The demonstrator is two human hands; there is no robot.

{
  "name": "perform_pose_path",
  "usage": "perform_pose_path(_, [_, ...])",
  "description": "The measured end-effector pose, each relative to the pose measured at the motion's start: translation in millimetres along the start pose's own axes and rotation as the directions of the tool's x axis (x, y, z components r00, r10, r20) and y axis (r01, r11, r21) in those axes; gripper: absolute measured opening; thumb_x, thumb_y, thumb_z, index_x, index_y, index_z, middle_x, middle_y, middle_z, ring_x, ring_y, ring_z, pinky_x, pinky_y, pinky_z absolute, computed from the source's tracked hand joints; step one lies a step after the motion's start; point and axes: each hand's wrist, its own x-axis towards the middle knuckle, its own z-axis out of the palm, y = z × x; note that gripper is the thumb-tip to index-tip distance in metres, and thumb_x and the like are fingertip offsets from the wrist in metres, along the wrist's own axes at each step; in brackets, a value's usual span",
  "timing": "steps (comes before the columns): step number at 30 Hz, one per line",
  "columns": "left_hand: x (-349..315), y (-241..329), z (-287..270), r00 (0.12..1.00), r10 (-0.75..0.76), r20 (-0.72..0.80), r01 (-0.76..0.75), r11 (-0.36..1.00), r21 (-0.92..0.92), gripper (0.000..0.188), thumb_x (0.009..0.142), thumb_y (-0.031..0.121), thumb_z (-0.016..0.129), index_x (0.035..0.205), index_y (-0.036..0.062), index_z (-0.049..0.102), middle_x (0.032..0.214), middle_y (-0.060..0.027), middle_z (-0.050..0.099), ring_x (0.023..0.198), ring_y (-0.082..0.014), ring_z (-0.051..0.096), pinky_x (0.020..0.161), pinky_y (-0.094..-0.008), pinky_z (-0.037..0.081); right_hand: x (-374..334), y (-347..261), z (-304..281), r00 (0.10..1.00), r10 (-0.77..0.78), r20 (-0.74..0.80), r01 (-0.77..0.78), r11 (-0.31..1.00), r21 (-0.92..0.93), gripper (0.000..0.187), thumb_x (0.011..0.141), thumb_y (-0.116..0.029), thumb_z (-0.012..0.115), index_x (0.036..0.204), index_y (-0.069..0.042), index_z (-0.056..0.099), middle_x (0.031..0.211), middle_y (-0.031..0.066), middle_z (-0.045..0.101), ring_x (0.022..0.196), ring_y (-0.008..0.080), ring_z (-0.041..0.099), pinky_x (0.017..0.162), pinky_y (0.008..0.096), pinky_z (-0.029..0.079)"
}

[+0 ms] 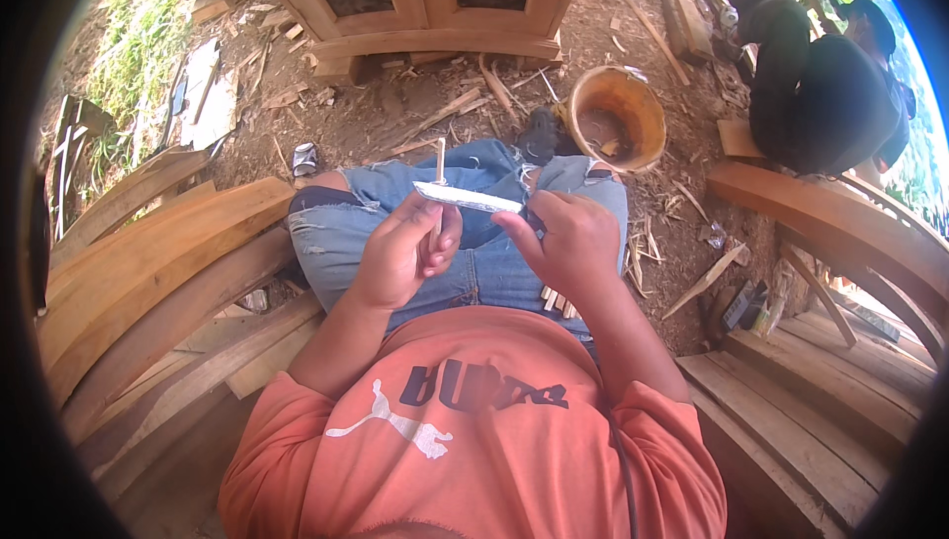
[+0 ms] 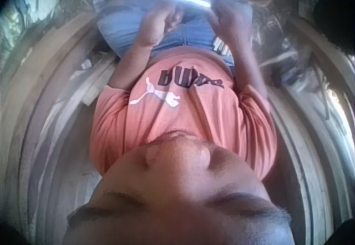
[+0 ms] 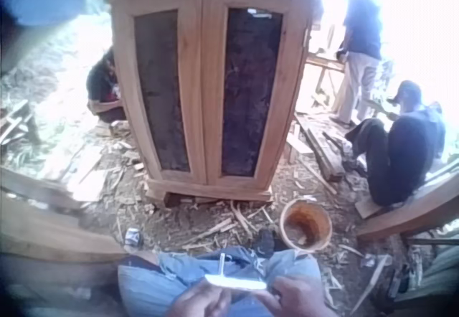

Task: The person sits on the ground and uses a knife to shave and shape small wooden sticks. They repeatedly hold each stick and pare its edges, occasionally pausing to inspect the work. A bucket and additional wood pieces are nearby.

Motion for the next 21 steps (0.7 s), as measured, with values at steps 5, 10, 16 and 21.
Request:
perform_pose_path(5, [2.7, -6.3, -4.4, 0.998, 0.034, 0.059, -0.031, 0.998, -0.049, 0.025, 0.117, 0.030, 0.044, 0.119, 0.0082, 0.057, 0.079, -0.0016, 0.047, 0.066, -0.0087, 0.038, 0.058, -0.0233, 0.030, -1.1, 2.1, -1.3, 0.998, 0.027, 0.052, -0.028, 0.999, 0.024, 0.048, 0.092, -0.049, 0.079, 0.076, -0.006, 0.064, 0.066, 0.0133, 0.059, 0.061, 0.0382, 0.061, 0.058, 0.0485, 0.045])
perform_pose_path(10, [2.7, -6.2, -2.7, 0.993, 0.097, 0.063, -0.098, 0.995, 0.012, 0.024, 0.117, 0.030, 0.044, 0.117, 0.0096, 0.057, 0.077, -0.0005, 0.045, 0.066, -0.0090, 0.036, 0.062, -0.0243, 0.030, 0.4, 8.1, -2.0, 0.997, 0.015, 0.080, -0.017, 1.000, 0.023, 0.050, 0.093, -0.051, 0.078, 0.075, -0.007, 0.064, 0.066, 0.0136, 0.060, 0.062, 0.0383, 0.062, 0.058, 0.0483, 0.046])
perform_pose_path(16, [-2.2, -18.4, -2.9, 0.983, 0.015, 0.183, -0.031, 0.996, 0.084, 0.021, 0.117, 0.030, 0.049, 0.114, 0.0107, 0.056, 0.075, 0.0032, 0.044, 0.066, -0.0069, 0.036, 0.061, -0.0237, 0.029, 22.0, 46.3, -4.0, 0.961, 0.260, -0.092, -0.268, 0.960, -0.085, 0.046, 0.097, -0.048, 0.076, 0.078, -0.006, 0.069, 0.070, 0.0162, 0.065, 0.063, 0.0376, 0.063, 0.062, 0.0480, 0.048])
perform_pose_path(21, [-10.8, -33.1, 12.1, 0.966, -0.082, 0.244, 0.081, 0.997, 0.016, 0.022, 0.117, 0.030, 0.050, 0.110, 0.0103, 0.057, 0.078, 0.0027, 0.051, 0.069, -0.0063, 0.043, 0.063, -0.0232, 0.036, 34.5, 90.5, -19.8, 0.899, 0.387, -0.204, -0.373, 0.922, 0.104, 0.045, 0.104, -0.045, 0.068, 0.088, -0.004, 0.074, 0.069, 0.0193, 0.060, 0.063, 0.0369, 0.060, 0.064, 0.0445, 0.047])
